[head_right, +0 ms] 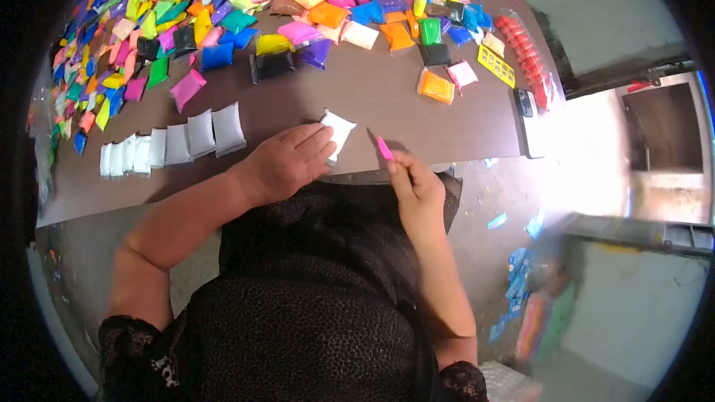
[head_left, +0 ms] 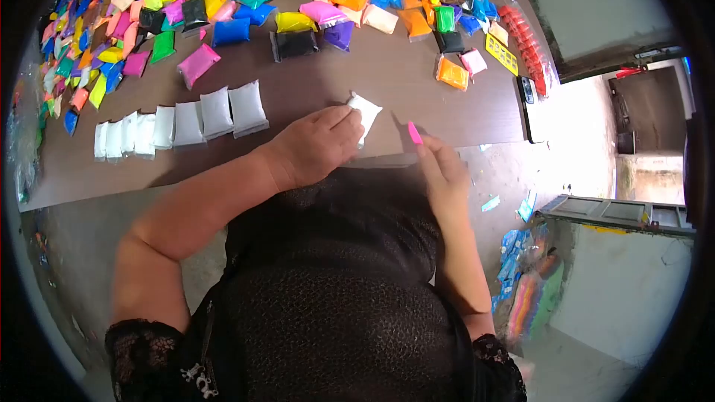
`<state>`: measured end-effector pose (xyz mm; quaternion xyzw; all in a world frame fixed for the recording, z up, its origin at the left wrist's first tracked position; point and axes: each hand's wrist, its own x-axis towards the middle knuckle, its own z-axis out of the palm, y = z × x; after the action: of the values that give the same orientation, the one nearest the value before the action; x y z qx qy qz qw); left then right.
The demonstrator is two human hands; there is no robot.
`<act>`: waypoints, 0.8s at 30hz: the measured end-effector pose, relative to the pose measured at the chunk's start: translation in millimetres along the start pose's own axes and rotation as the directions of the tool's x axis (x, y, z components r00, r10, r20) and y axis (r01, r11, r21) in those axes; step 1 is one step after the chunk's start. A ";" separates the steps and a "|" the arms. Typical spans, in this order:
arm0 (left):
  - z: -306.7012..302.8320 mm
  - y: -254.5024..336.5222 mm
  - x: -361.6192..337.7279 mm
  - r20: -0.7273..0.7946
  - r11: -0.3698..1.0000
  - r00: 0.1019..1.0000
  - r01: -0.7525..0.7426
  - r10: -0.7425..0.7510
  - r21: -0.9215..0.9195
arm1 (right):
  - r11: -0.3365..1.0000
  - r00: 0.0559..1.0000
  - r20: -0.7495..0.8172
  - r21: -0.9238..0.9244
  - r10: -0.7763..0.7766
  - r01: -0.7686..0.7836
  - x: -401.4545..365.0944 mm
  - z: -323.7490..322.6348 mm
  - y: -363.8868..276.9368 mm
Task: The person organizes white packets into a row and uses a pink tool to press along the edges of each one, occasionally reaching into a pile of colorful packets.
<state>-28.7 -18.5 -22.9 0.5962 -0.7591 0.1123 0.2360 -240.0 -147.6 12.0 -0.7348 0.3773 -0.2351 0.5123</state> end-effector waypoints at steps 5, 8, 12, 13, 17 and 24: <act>2.8 -6.4 1.2 -0.011 0.972 0.989 -0.140 0.144 0.187 | 0.911 0.980 0.064 -0.361 -0.187 0.197 27.1 30.7 -13.0; 3.6 -8.6 1.6 -0.030 0.960 0.984 -0.162 0.173 0.229 | 0.808 0.955 0.101 -0.512 -0.279 0.291 33.4 49.7 -17.7; -1.3 -6.7 1.5 0.036 0.988 0.993 -0.115 0.111 0.105 | 0.616 0.929 0.128 -0.716 -0.347 0.329 53.9 50.0 -11.8; -3.5 -6.3 -0.6 0.026 0.990 0.994 -0.106 0.104 0.094 | 0.599 0.917 0.096 -0.730 -0.386 0.328 58.1 48.2 -12.2; -11.8 -11.3 -5.3 0.109 0.997 0.991 -0.082 0.081 -0.001 | 0.618 0.917 0.235 -0.681 -0.323 0.392 48.8 53.7 -35.7; -5.1 -14.9 -7.4 0.141 0.996 0.986 -0.086 0.085 -0.001 | 0.543 0.879 0.286 -0.701 -0.381 0.463 67.7 57.8 -40.5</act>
<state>-11.9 -13.8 -23.8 0.5700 -0.7985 0.0819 0.1753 -144.0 -160.5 25.8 -0.9584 0.2259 -0.1371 0.1078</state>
